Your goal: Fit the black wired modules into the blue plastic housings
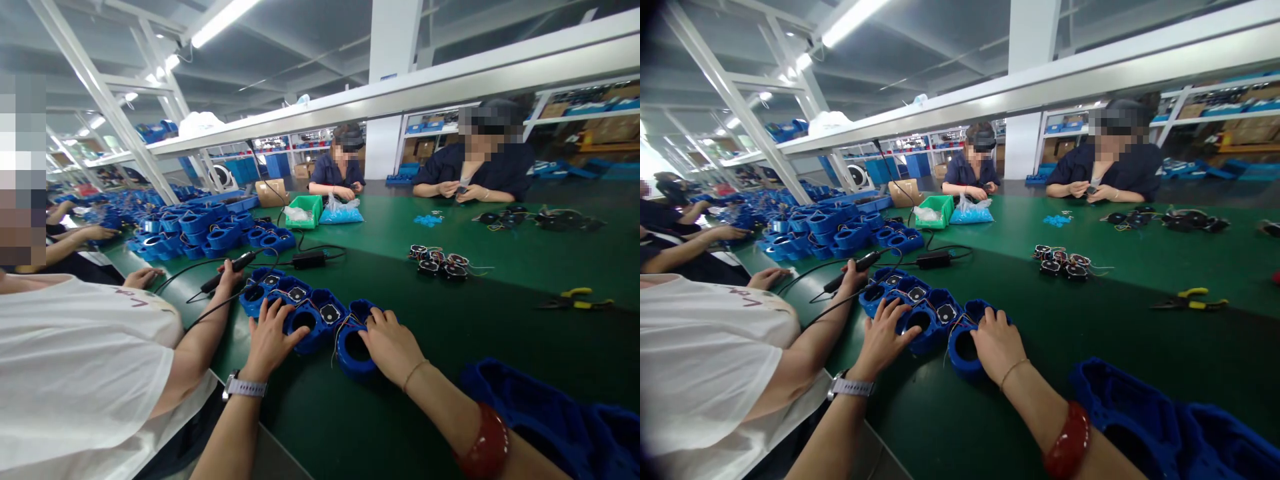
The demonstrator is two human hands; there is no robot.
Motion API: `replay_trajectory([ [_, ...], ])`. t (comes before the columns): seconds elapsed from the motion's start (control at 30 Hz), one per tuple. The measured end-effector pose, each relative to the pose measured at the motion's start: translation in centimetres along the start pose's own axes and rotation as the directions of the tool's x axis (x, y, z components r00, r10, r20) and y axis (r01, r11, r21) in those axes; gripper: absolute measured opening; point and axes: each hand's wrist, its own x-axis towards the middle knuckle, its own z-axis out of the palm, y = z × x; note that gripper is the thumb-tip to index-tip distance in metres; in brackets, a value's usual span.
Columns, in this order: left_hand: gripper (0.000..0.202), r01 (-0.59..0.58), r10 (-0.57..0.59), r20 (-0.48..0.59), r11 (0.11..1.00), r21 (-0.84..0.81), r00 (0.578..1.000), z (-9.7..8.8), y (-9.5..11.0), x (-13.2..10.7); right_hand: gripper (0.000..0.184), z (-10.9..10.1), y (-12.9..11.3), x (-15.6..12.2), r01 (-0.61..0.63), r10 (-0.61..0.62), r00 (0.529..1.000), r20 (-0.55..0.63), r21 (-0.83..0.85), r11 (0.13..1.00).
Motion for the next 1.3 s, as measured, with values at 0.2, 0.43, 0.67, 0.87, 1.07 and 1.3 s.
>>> replay_trajectory([
  [0.2, 0.046, 0.066, -0.064, -0.059, 0.998, 0.022, 0.996, 0.7, -1.0, 2.0, 0.033, -0.5, -1.1, 1.9, -0.005, 0.006, 1.000, -0.024, 0.039, 0.999],
  [0.43, 0.044, -0.099, 0.073, -0.298, 0.993, -0.072, 0.952, -0.1, 2.0, 0.4, 0.033, -1.6, -0.3, -2.8, 0.033, -0.032, 0.999, -0.011, 0.081, 0.996],
  [0.67, 0.057, -0.622, 0.649, 0.022, 0.738, -0.263, 0.761, -0.6, 10.1, -4.7, 0.054, -1.9, 7.6, -13.3, -0.082, 0.084, 0.996, -0.007, 0.132, 0.988],
  [0.87, 0.058, -0.619, 0.645, 0.157, 0.763, -0.184, 0.748, 1.0, 14.9, -5.5, 0.070, 2.8, 10.8, -19.8, -0.186, 0.173, 0.982, 0.081, 0.183, 0.965],
  [1.07, 0.059, -0.631, 0.649, 0.182, 0.761, -0.152, 0.738, 0.5, 17.5, -5.0, 0.070, 3.7, 8.1, -18.4, -0.199, 0.209, 0.977, -0.035, 0.183, 0.963],
  [1.3, 0.057, -0.636, 0.659, 0.159, 0.752, -0.174, 0.735, -1.0, 18.3, -3.9, 0.065, 4.1, 10.4, -19.7, -0.129, 0.162, 0.942, -0.294, 0.131, 0.983],
])
